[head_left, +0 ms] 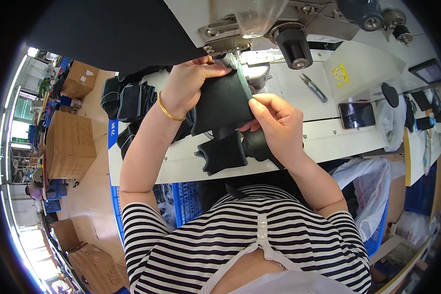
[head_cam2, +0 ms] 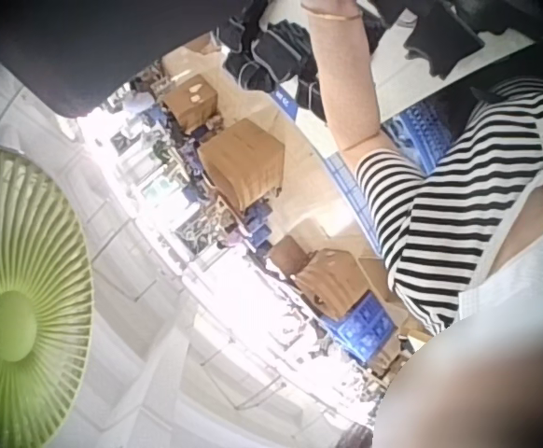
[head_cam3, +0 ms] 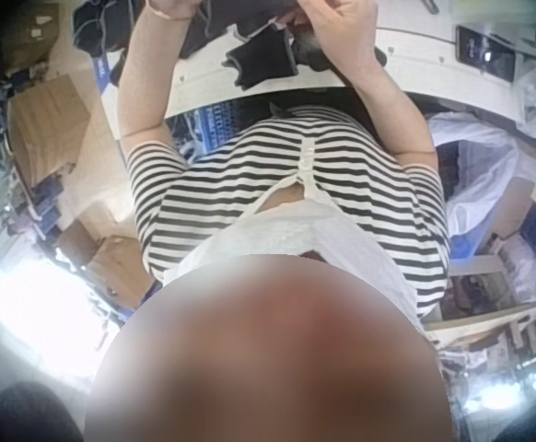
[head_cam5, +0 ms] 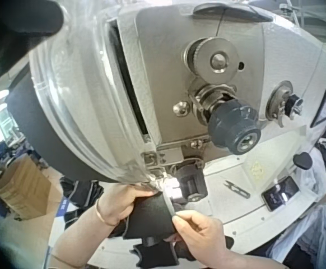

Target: Inspecting, stitching, and arranging fabric/leather shoe components at a manufacturing workstation.

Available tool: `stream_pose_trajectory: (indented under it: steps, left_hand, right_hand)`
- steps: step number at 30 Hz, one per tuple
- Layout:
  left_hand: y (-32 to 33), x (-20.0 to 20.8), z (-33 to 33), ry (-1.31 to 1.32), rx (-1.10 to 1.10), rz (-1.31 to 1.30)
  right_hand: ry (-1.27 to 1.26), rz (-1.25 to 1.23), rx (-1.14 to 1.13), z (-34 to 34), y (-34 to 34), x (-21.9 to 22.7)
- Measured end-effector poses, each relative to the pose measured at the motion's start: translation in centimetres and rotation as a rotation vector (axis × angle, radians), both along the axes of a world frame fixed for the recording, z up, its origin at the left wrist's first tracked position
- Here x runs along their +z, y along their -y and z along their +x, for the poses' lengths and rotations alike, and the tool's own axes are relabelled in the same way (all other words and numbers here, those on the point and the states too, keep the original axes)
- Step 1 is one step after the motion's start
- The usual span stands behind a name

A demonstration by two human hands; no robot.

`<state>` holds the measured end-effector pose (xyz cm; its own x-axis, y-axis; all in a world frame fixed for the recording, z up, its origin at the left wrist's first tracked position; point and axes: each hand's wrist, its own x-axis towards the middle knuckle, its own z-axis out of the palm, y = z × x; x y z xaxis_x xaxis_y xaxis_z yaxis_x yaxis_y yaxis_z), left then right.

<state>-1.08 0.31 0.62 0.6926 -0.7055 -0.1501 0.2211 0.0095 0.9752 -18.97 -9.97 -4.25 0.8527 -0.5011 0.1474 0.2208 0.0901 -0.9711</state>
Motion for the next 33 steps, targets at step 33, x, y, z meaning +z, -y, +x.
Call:
stream_pose_trajectory:
  steps: [33]
  left_hand:
    - [0.2,-0.3,3.0,0.086,-0.181,0.073]
  right_hand:
    - [-0.015,0.038,0.066,-0.1,0.1,0.5]
